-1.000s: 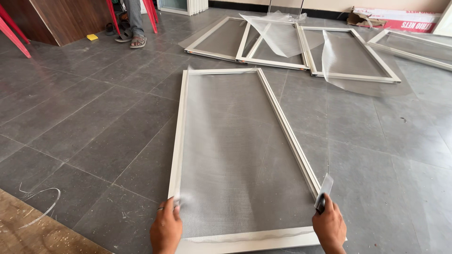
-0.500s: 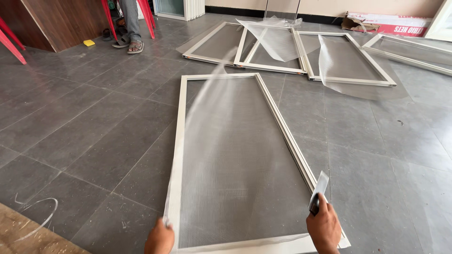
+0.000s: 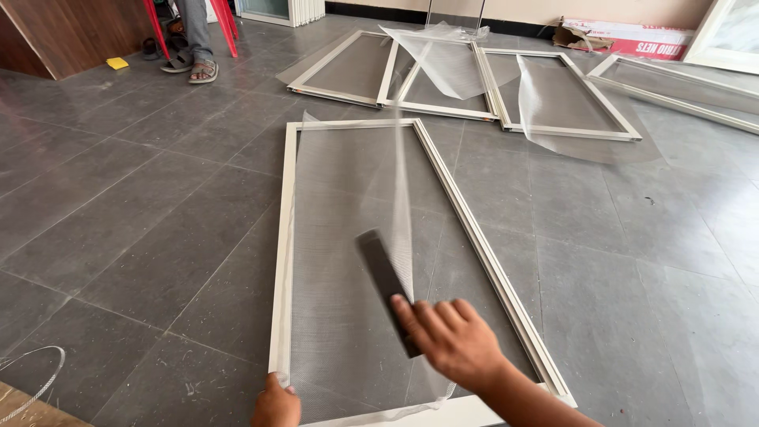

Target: The person installs a mesh screen into a white window frame. They use a flat tool to press the screen into the frame groove, then flip the frame and repeat the process on the opposite side to secure the screen.

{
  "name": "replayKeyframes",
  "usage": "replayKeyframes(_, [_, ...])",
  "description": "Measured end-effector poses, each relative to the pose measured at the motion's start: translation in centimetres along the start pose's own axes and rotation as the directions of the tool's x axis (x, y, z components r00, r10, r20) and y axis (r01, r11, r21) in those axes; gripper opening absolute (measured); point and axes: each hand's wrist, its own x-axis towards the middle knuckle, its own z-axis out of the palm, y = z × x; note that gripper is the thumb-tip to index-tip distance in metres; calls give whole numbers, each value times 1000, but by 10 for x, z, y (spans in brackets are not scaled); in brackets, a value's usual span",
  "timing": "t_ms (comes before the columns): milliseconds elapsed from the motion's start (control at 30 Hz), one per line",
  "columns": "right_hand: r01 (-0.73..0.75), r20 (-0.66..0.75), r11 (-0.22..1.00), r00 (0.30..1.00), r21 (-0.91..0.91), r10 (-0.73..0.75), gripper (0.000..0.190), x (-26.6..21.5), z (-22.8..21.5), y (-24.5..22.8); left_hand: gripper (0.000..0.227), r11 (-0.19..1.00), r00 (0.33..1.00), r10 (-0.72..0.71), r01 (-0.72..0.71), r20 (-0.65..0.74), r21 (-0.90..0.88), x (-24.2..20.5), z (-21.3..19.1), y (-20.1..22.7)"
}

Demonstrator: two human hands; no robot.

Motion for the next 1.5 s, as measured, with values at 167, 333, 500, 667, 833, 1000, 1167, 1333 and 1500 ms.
replayKeyframes(167, [-212, 291, 976, 932, -42, 215, 80, 8, 26, 17, 54, 987, 994, 92, -100, -66, -126, -1, 12, 12])
replayKeyframes(333, [-881, 309, 459, 408, -113, 859, 25, -58, 69, 73, 58, 969, 992, 98, -112, -73, -221, 2, 4, 7])
replayKeyframes(500, [-992, 332, 115, 90, -58, 939, 35, -148, 122, 85, 52, 980, 948, 196, -194, -251, 33, -33, -16, -8])
replayKeyframes(667, [-978, 311, 169, 123, -124, 942, 42, -202, 154, 59, 55, 993, 945, 108, -114, -309, -2, -68, -19, -7])
replayKeyframes(833, [-995, 303, 104, 95, -12, 948, 42, -215, 157, 46, 55, 949, 873, 238, -302, -425, -89, -81, -14, -11])
replayKeyframes(1000, [-980, 326, 191, 164, -53, 931, 41, -209, 146, 33, 57, 886, 798, 379, -460, -467, -66, -63, -22, -18])
replayKeyframes(1167, [-983, 460, 171, 118, -75, 880, 44, -203, 136, -3, 55, 867, 801, 432, -495, -415, -53, -21, -44, -36])
replayKeyframes(1333, [-983, 420, 176, 142, -43, 896, 46, -200, 124, -15, 48, 817, 738, 483, -574, -471, -62, -8, -53, -42])
replayKeyframes(1500, [-957, 110, 215, 238, 194, 965, 35, -203, 131, -2, 42, 864, 807, 420, -495, -416, -90, -26, -77, -19])
